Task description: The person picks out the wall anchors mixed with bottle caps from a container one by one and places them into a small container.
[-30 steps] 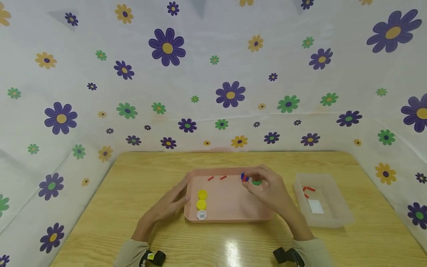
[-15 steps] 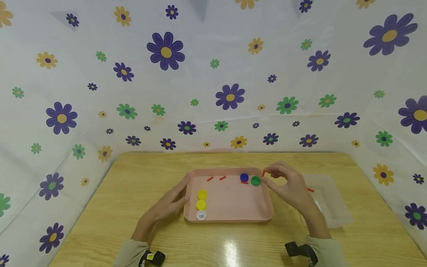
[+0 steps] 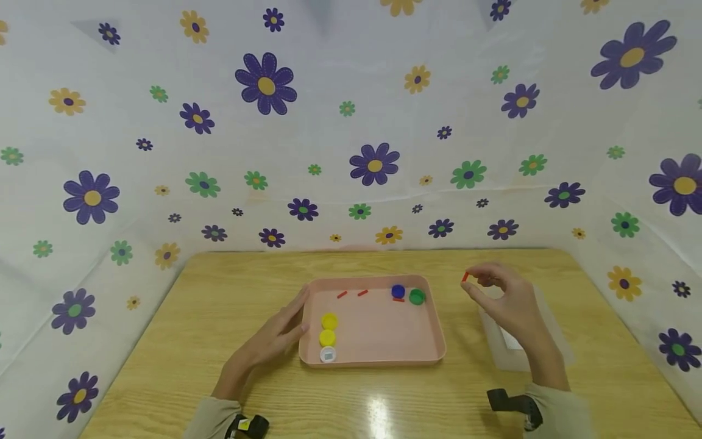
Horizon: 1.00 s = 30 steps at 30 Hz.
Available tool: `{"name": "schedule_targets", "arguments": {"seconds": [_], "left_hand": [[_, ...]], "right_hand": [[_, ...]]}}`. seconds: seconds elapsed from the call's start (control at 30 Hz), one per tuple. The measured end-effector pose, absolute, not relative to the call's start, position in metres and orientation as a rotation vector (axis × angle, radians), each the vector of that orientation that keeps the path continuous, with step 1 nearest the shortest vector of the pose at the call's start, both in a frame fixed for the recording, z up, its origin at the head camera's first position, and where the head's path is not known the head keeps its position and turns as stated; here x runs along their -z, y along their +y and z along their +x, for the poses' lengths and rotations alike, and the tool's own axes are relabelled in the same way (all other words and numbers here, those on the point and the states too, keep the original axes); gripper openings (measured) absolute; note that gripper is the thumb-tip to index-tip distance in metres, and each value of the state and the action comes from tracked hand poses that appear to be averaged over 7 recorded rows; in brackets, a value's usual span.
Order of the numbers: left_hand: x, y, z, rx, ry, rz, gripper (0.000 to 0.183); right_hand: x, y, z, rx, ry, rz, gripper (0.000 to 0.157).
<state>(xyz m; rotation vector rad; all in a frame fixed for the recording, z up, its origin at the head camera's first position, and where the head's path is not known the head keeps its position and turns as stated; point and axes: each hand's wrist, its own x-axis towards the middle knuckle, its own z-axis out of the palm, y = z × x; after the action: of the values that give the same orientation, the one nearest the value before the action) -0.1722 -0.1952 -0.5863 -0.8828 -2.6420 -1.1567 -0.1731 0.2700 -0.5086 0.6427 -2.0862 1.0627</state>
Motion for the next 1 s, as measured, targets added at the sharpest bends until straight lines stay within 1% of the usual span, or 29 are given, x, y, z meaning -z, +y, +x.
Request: {"name": "schedule_targets", "arguments": {"seconds": [0.3,0.57,1.0], "left_hand": [[0.586,-0.197,-0.172,1.152,-2.648,-0.863,0.071],[0.587,-0.196,-0.171,1.163,-2.644,-0.879,0.071],[0.586,-0.195,-0.17,1.167,-2.639,-0.876,0.071]], "right_hand": [[0.514,0.301,-0.172,-1.056,-2.108,0.508,0.025],[0.519,0.319,-0.169,-0.983,-2.196,0.363,0.024],[0.531,0.342,-0.168,-0.994,-2.342,0.283,0.029]]}}
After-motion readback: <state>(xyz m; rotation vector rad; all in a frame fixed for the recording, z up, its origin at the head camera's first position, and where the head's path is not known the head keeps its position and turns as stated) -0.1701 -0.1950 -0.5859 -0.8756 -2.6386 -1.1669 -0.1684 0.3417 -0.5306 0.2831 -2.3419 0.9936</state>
